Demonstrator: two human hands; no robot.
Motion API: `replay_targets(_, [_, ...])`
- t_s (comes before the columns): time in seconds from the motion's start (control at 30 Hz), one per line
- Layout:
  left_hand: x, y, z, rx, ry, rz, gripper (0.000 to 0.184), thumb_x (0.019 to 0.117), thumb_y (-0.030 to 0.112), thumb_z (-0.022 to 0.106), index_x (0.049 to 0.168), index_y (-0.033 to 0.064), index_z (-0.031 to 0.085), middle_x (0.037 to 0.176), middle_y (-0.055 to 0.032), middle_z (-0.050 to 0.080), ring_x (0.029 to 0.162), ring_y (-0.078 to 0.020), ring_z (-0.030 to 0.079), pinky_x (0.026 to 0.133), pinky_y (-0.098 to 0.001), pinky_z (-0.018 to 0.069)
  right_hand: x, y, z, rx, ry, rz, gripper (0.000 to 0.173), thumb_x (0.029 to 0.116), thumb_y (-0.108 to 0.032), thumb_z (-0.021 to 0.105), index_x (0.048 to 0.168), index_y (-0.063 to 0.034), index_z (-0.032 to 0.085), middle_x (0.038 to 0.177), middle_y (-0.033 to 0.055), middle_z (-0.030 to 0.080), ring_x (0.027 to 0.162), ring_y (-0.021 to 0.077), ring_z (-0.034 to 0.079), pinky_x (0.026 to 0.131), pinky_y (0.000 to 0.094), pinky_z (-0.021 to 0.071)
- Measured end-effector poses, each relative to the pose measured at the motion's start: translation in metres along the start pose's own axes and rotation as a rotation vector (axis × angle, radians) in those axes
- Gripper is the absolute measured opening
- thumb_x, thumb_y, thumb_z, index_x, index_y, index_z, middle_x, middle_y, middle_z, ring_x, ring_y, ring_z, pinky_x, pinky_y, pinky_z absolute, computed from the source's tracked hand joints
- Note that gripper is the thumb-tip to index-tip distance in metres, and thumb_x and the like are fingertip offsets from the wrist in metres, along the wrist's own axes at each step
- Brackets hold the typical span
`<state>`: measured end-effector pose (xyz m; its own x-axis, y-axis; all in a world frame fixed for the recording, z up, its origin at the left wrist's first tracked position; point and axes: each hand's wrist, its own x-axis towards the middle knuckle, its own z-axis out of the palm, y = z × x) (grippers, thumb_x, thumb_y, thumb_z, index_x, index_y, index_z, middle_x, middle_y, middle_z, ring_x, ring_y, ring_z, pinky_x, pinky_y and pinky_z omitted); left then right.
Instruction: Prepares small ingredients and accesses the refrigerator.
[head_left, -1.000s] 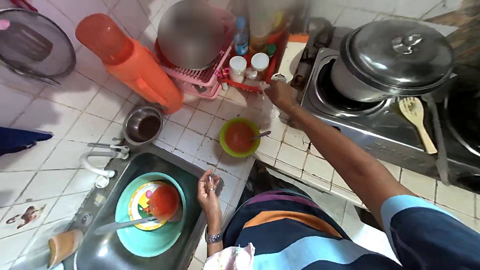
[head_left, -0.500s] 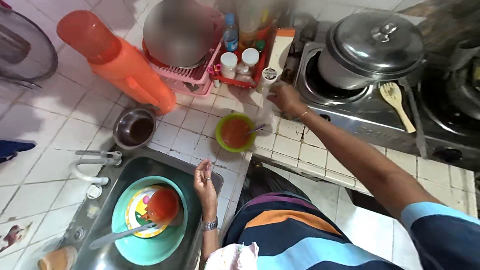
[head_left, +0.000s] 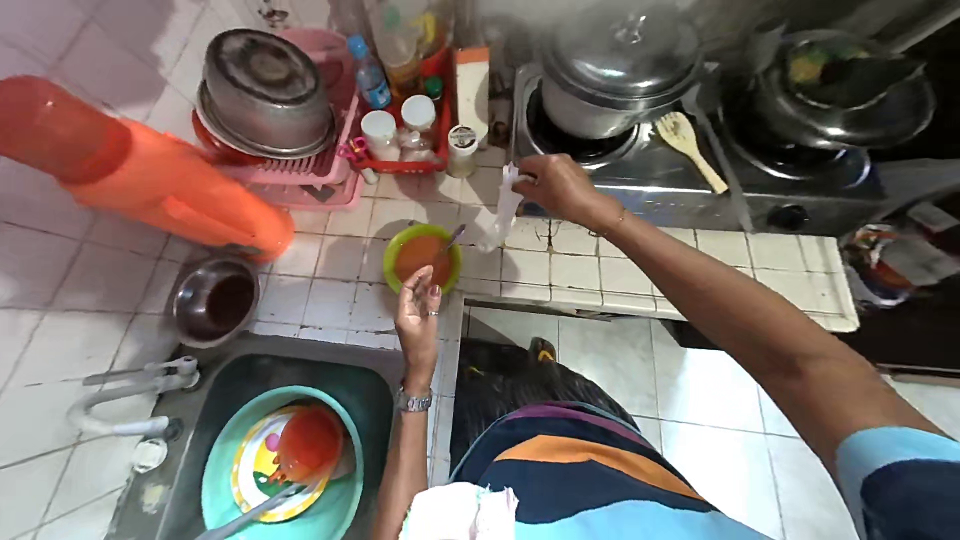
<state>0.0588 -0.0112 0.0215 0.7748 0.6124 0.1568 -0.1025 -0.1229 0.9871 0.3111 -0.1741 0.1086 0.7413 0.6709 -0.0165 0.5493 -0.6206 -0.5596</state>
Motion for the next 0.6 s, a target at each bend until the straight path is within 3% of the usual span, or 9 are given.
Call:
replay_targets(0.1, [0.007, 0.017, 0.021, 0.082, -0.146, 0.043, 0.051, 0.0949, 0.011, 0.066, 0.140, -0.0085, 0.051, 0.141, -0.0207, 0.058, 0.132, -0.0219, 0.056, 0.110, -0.0370, 0.0468, -0.036, -0.010, -0.033, 0.053, -0.076, -0.061, 0.019, 0.0984, -0.017, 0.067, 0.097, 0.0012, 0.070, 0.084, 0.0166, 0.068, 0.076, 0.0307, 0.066, 0.073, 0.0544, 0.0532])
replay_targets(0.23, [0.021, 0.055, 0.079, 0.220, -0.478, 0.145, 0.096, 0.0830, 0.035, 0.082, 0.157, 0.0000, 0.032, 0.158, -0.0172, 0.043, 0.145, -0.0257, 0.042, 0.118, -0.0443, 0.0377, -0.085, -0.011, -0.073, 0.206, -0.146, -0.161, 0.015, 0.0966, -0.015, 0.070, 0.090, -0.0018, 0.069, 0.071, 0.0055, 0.064, 0.057, 0.0118, 0.059, 0.058, 0.0308, 0.0527])
replay_targets(0.3, [0.017, 0.069, 0.118, 0.176, -0.620, 0.130, 0.104, 0.0788, 0.027, 0.086, 0.160, 0.0044, 0.026, 0.153, -0.0150, 0.048, 0.138, -0.0220, 0.049, 0.114, -0.0414, 0.0425, -0.111, -0.004, -0.091, 0.261, -0.137, -0.185, 0.014, 0.0965, -0.014, 0.070, 0.089, -0.0025, 0.068, 0.068, 0.0027, 0.063, 0.054, 0.0071, 0.057, 0.055, 0.0242, 0.0505])
replay_targets(0.4, [-0.009, 0.075, 0.173, 0.098, -0.737, -0.054, 0.082, 0.0822, 0.011, 0.083, 0.151, 0.0044, 0.040, 0.120, -0.0120, 0.070, 0.106, -0.0174, 0.069, 0.095, -0.0392, 0.0570, -0.148, 0.025, -0.113, 0.286, -0.060, -0.181, 0.013, 0.0955, -0.014, 0.071, 0.087, -0.0045, 0.068, 0.066, 0.0009, 0.062, 0.052, 0.0049, 0.056, 0.052, 0.0222, 0.0486])
replay_targets(0.5, [-0.040, 0.075, 0.215, 0.113, -0.794, -0.155, 0.050, 0.0930, 0.010, 0.071, 0.139, -0.0014, 0.054, 0.114, -0.0132, 0.071, 0.101, -0.0157, 0.070, 0.094, -0.0379, 0.0573, -0.185, 0.063, -0.129, 0.299, -0.012, -0.132, 0.014, 0.0949, -0.016, 0.072, 0.087, -0.0041, 0.068, 0.068, 0.0019, 0.062, 0.055, 0.0068, 0.058, 0.055, 0.0249, 0.0505])
replay_targets(0.6, [-0.064, 0.073, 0.247, 0.095, -0.832, -0.156, 0.027, 0.1015, 0.010, 0.058, 0.125, -0.0020, 0.063, 0.104, -0.0070, 0.072, 0.093, -0.0089, 0.069, 0.090, -0.0316, 0.0570, -0.216, 0.095, -0.141, 0.341, -0.020, -0.081, 0.014, 0.0945, -0.014, 0.073, 0.087, -0.0028, 0.067, 0.068, 0.0029, 0.062, 0.055, 0.0075, 0.058, 0.054, 0.0247, 0.0509])
